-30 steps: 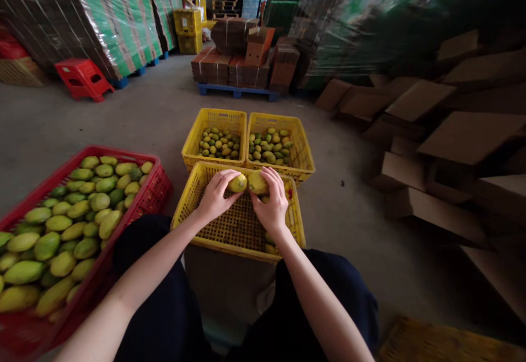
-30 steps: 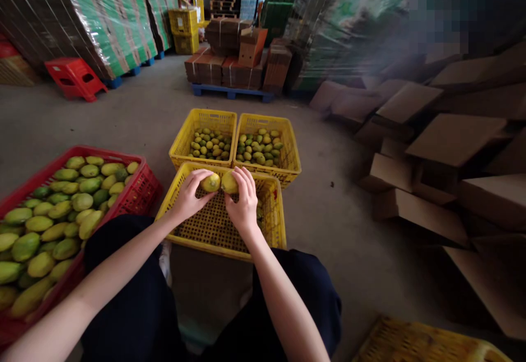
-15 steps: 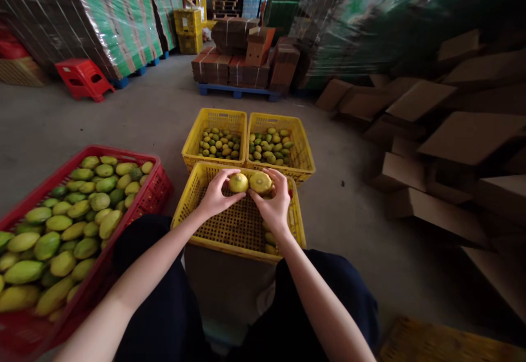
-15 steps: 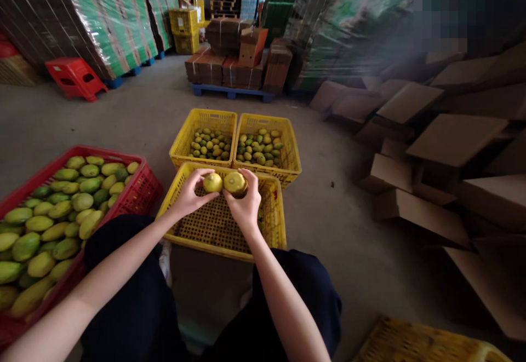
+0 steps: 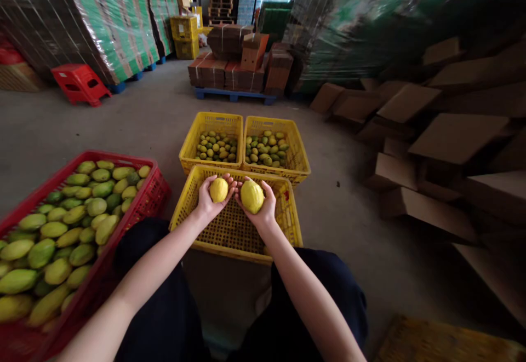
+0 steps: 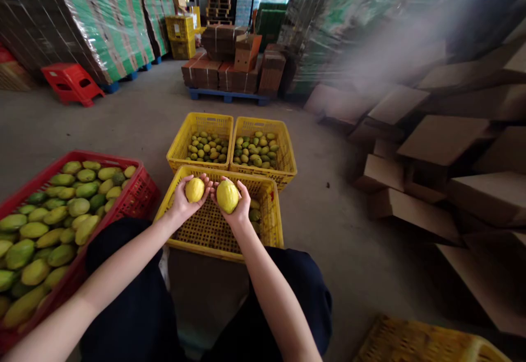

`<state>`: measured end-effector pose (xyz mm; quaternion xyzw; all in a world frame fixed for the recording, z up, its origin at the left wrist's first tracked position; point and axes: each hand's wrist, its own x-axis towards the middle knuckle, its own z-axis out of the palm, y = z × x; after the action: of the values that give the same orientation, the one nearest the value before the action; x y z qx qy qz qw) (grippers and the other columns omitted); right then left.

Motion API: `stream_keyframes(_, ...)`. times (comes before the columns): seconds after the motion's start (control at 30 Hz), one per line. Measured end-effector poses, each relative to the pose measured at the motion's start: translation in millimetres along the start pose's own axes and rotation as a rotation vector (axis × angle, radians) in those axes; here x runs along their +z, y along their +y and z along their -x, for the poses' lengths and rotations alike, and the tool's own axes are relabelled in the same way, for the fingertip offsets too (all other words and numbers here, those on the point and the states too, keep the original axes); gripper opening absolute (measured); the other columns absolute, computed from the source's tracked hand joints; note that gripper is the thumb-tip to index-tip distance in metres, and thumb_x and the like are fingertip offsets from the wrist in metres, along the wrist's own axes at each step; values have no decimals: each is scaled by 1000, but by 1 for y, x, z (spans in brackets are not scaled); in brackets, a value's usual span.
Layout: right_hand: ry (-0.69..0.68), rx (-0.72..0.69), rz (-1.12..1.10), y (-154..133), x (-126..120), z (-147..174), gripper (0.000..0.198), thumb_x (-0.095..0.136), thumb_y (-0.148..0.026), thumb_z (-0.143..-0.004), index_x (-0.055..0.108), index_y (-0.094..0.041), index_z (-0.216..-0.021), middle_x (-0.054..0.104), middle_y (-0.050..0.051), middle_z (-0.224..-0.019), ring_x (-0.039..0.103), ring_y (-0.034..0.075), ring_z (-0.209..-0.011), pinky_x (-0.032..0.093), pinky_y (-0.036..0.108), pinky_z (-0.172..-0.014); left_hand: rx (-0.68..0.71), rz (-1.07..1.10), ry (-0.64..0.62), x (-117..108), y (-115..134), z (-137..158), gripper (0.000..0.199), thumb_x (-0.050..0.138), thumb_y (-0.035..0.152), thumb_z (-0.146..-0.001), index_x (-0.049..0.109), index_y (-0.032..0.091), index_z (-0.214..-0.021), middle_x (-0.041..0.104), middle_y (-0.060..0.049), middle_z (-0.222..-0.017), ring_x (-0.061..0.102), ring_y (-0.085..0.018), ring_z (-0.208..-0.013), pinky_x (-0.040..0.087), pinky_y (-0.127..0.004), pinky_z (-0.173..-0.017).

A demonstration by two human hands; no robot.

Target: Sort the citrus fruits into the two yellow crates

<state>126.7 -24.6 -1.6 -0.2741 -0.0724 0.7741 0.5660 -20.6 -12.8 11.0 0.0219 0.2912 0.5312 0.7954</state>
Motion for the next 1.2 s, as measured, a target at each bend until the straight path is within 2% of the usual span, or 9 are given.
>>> stream_keyframes(0.13,20,-43,-49,5,-2,-6,28,51,-33,-80,64,-20,-101,76,6,-86,71,19,-69,59,30,-59,21,80,-7,-3,-3,-2,28,52,22,-83,63,15,-107,74,-8,-93,72,-19,-85,60,-28,-70)
stream_keyframes(0.47,51,-76,-103,-3,-2,-1,23,52,-30,-79,64,-20,-95,74,4,-81,70,19,-69,59,30,-57,71,122,3,-3,12,-9,18,49,16,-81,63,12,-91,69,-6,-73,68,-15,-68,59,-26,-65)
stream_keyframes(0.6,142,-117,-143,-9,-9,-2,23,53,-30,-77,64,-21,-96,74,4,-79,70,19,-71,60,31,-60,123,-143,56,-13,11,-22,15,52,21,-81,61,14,-92,68,-5,-75,68,-17,-70,59,-29,-66)
stream_keyframes(0.73,240,-135,-151,-14,-17,-4,21,53,-30,-76,61,-21,-93,73,3,-73,70,19,-68,60,33,-60,-205,-871,-65,-46,-30,-15,8,60,27,-81,61,22,-87,66,1,-69,62,-13,-56,52,-22,-50)
stream_keyframes(0.83,339,-115,-149,-15,-21,-2,19,49,-28,-78,60,-20,-91,71,3,-67,70,20,-64,60,34,-57,-615,-1132,-160,-75,-62,5,14,74,10,-60,63,16,-66,63,-2,-56,58,-19,-42,47,-28,-38)
stream_keyframes(0.9,387,-93,-149,-14,-21,0,19,47,-27,-79,60,-20,-91,70,3,-64,69,20,-62,61,36,-57,-702,-1164,-133,-82,-67,13,19,74,3,-54,63,16,-61,60,-1,-51,56,-21,-38,45,-30,-35)
stream_keyframes(1.07,401,-72,-115,-12,-20,7,17,46,-26,-79,59,-21,-89,70,2,-63,68,20,-59,61,40,-60,-327,-934,-2,-51,4,-11,12,62,29,-83,62,17,-87,66,-4,-77,65,-15,-63,57,-27,-61)
stream_keyframes(1.17,404,-63,-102,-12,-21,8,16,47,-26,-79,59,-21,-88,70,2,-63,68,20,-59,61,39,-59,308,-514,244,-31,64,-24,8,52,25,-91,55,18,-94,61,-2,-85,68,-11,-69,57,-24,-70)
stream_keyframes(1.2,405,-60,-97,-12,-23,8,16,47,-26,-79,59,-22,-88,69,2,-63,68,20,-59,61,38,-60,398,-463,281,-29,77,-23,7,49,21,-92,54,18,-93,59,-1,-84,68,-10,-70,57,-22,-71)
